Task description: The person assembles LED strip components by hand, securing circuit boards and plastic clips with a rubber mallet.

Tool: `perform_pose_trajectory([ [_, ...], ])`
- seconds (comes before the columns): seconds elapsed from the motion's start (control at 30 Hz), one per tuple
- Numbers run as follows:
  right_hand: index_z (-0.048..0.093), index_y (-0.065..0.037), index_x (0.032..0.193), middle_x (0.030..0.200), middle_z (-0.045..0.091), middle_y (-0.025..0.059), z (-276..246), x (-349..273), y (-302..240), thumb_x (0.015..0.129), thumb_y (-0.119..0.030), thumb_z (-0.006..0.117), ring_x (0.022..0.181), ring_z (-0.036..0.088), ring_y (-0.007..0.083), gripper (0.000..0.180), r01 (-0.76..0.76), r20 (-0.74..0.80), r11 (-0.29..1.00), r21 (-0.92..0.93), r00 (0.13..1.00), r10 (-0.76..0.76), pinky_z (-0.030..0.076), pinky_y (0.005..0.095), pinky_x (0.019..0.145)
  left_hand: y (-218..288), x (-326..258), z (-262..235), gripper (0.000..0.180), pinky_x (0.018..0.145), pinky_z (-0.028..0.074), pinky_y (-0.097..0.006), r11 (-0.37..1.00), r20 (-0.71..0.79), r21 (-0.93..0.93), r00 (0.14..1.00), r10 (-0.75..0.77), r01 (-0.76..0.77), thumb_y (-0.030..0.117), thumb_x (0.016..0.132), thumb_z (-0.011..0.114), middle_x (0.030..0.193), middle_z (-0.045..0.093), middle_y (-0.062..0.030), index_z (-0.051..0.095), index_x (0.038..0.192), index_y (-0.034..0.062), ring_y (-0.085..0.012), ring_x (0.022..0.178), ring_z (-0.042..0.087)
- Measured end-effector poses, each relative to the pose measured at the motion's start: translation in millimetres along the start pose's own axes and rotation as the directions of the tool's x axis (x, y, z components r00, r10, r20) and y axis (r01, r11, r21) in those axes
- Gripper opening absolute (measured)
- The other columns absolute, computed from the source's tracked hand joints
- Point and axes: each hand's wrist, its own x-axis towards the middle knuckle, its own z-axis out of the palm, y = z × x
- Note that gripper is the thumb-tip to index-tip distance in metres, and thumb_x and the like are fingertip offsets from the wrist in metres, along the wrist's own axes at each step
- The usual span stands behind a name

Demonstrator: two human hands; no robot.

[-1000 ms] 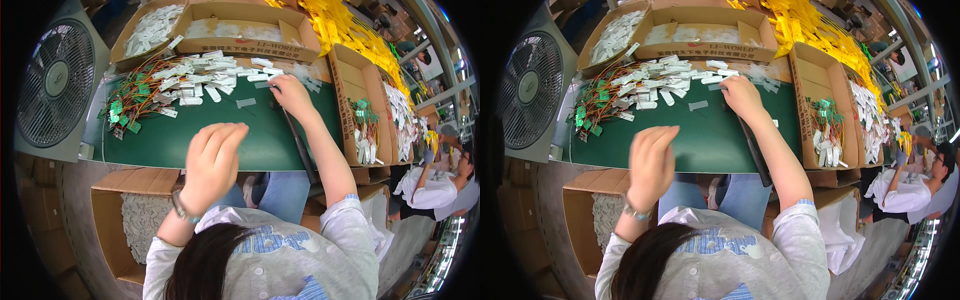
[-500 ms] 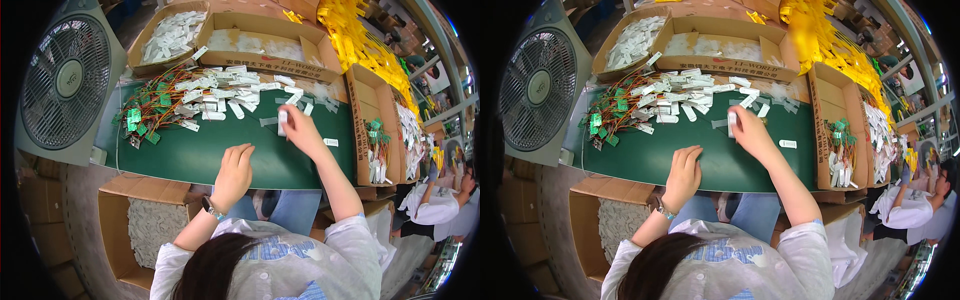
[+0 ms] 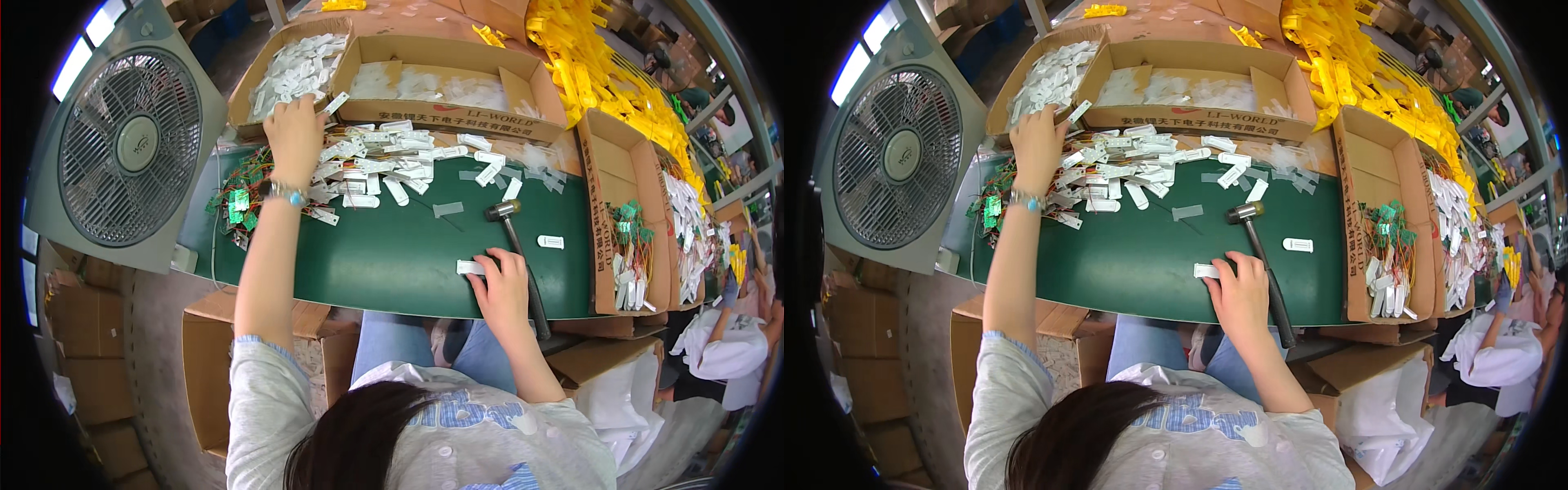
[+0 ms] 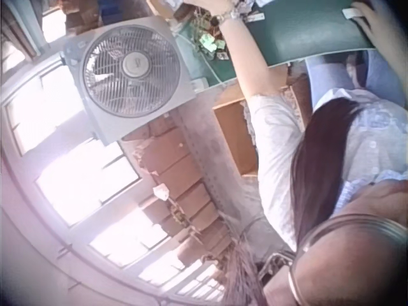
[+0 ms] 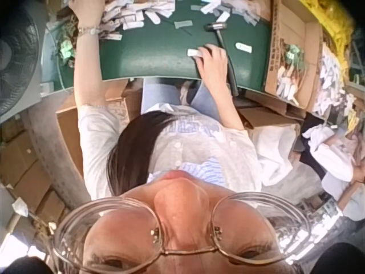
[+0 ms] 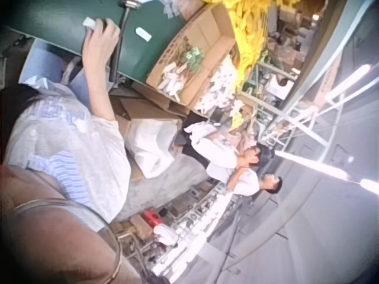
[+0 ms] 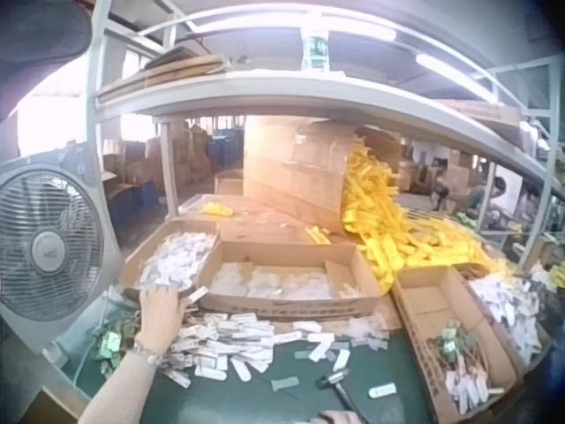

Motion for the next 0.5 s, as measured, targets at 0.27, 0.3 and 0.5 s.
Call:
perform_pose_trajectory([
  [0.27,0.066,-0.007,0.097,0.109,0.062,0.0086,-42,35,43,0.081,-0.011,0.072,0.107,0.056,0.0311,0.018,0.093,-0.059,0.992,0.087,0.994,-0.089,0.047,0.043,0.09,-17,15,3,0.015,0.078,0.046,-0.044,0.99,0.254,-0.024,0.957,0.141,-0.139,0.025,0.083,0.074,0.086,0.069,-0.008,0.074,0.086,0.0101,-0.0286,0.089,0.063],
  [0.3,0.066,-0.007,0.093,0.103,0.063,0.0074,-41,52,56,0.082,-0.011,0.071,0.102,0.057,0.0299,0.012,0.119,-0.079,0.991,0.057,0.99,-0.115,0.048,0.0432,0.088,-19,11,6,0.015,0.078,0.046,-0.044,0.99,0.255,-0.018,0.957,0.141,-0.141,0.025,0.083,0.074,0.086,0.069,-0.008,0.074,0.086,0.0101,-0.0286,0.089,0.063],
  [0.5,0.069,-0.006,0.097,0.097,0.064,0.0141,6,158,137,0.084,-0.011,0.069,0.098,0.061,0.0348,0.014,-0.037,-0.088,0.999,0.025,0.995,0.039,0.051,0.045,0.084,-40,8,24,0.016,0.076,0.052,-0.037,0.932,0.178,-0.338,0.981,-0.072,0.13,0.019,0.086,0.072,0.093,0.072,-0.0099,0.076,0.094,0.0058,-0.0265,0.083,0.068],
])
